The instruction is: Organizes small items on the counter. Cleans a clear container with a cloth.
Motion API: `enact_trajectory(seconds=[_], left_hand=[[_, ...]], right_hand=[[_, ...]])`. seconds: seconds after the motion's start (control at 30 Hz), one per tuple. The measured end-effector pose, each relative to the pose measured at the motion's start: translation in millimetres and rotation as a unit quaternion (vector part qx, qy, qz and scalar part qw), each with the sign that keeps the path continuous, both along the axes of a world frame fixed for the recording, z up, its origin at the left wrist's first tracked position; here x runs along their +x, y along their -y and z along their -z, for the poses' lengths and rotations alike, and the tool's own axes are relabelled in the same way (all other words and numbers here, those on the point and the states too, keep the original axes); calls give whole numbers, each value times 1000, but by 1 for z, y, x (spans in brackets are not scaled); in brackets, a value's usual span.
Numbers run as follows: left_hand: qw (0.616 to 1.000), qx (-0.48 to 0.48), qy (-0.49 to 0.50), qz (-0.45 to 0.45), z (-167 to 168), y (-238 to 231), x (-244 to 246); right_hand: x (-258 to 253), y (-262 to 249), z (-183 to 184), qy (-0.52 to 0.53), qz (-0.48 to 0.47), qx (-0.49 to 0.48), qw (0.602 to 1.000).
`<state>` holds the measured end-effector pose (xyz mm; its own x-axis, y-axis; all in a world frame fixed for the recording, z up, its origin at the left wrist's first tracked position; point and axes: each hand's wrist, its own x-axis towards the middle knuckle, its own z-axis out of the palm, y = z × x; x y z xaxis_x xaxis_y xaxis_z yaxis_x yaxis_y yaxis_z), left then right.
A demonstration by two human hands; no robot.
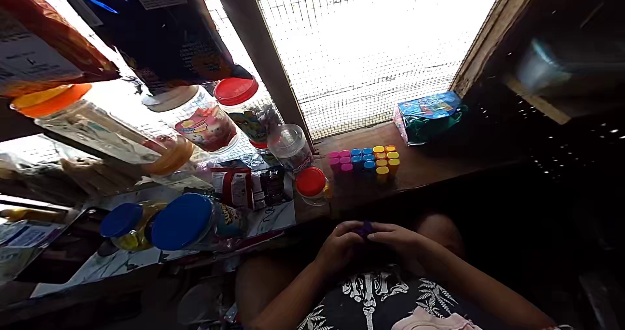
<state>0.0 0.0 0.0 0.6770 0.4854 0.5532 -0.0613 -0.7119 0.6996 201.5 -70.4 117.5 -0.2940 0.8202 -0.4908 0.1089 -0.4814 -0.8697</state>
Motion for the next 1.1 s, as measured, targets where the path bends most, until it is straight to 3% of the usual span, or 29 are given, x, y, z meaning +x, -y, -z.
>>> enact_trajectory(seconds=[0.13,0.2,0.33,0.47,0.63,0.73,0.93,1.1], left_hand=[[993,-83,-13,-83,5,0,-6],[980,-172,-48,-88,3,-4,-9],[956,-269,-102,-56,-6,-11,-8],[883,-427,-189,-44,-29,-19,5],[858,-474,-194,-37,-35,-30,9],[854,-479,-203,-5,-36,-31,11],[856,-473,-208,12,-32,-33,25],[859,-462,-220,17,-38,-31,39]], right_hand=[[30,-8,44,-20,188,-83,979],[39,-19,52,-83,310,-122,939],[39,-41,57,-155,443,-175,866],[37,-55,60,-127,470,-172,856],[55,-42,56,-63,391,-157,905],[73,-30,48,-42,398,-134,906],[103,-8,42,-101,548,-68,828],[103,1,48,-225,615,-16,756]])
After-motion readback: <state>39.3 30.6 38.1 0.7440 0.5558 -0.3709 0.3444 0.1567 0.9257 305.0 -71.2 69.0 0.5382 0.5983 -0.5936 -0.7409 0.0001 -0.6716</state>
